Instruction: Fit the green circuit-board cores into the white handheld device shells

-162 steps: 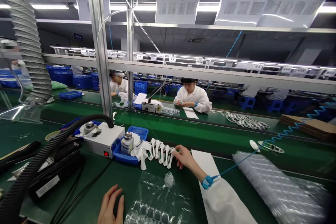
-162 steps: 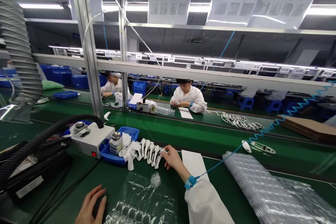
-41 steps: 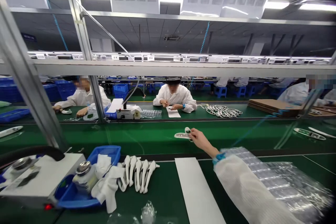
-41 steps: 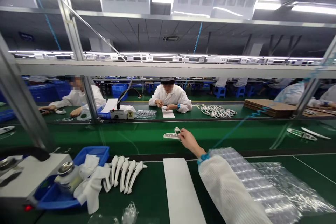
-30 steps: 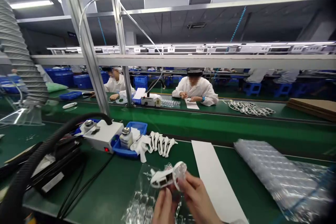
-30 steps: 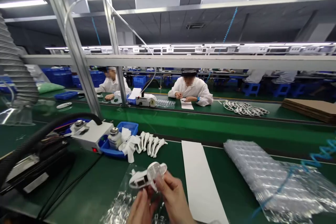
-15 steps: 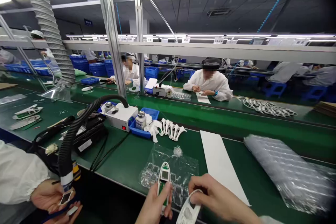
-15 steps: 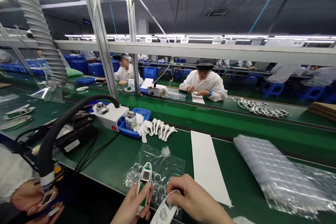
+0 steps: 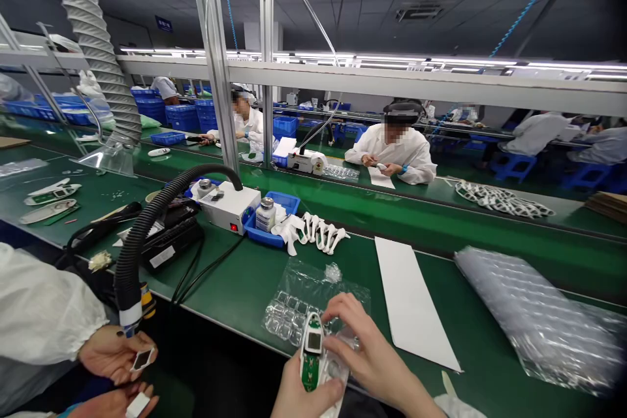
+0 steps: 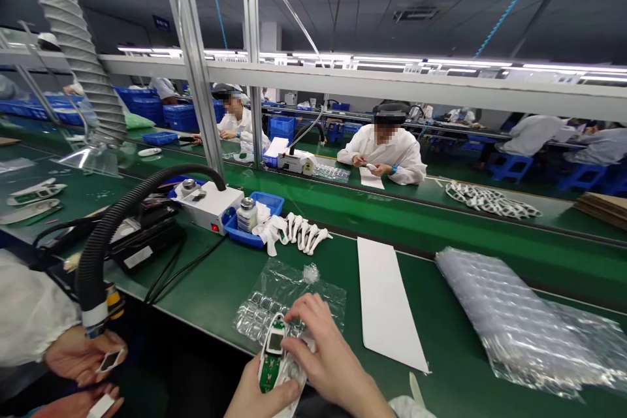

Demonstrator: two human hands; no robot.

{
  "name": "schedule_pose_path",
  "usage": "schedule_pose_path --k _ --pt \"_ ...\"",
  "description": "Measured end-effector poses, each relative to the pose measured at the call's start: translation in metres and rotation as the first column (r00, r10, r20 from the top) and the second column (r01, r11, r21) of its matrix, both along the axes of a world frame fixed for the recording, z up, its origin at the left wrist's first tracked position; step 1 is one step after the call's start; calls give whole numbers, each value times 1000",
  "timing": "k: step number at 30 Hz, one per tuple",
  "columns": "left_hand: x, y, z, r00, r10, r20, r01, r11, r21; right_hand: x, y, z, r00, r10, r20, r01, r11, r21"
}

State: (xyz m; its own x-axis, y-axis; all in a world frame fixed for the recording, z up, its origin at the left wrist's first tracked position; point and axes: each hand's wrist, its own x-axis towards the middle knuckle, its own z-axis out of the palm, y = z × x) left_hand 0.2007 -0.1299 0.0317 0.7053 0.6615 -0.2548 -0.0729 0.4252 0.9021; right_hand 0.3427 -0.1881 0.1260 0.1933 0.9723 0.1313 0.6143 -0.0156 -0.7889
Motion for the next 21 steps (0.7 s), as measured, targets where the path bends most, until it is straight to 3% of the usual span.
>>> schedule_pose_path --k 6,10,17,21 --pt "4 -2 -5 999 1 -37 4 990 139 -14 5 -14 997 -32 64 31 999 19" --pt "3 -5 -6 999 24 32 -29 984 173 -13 6 -18 982 -15 190 7 999 42" --pt "3 -3 14 998 26 63 -36 985 170 -24 5 -20 868 8 497 -103 981 163" --pt "1 0 13 998 30 61 -37 993 113 -29 -8 -16 924 20 381 -133 953 272"
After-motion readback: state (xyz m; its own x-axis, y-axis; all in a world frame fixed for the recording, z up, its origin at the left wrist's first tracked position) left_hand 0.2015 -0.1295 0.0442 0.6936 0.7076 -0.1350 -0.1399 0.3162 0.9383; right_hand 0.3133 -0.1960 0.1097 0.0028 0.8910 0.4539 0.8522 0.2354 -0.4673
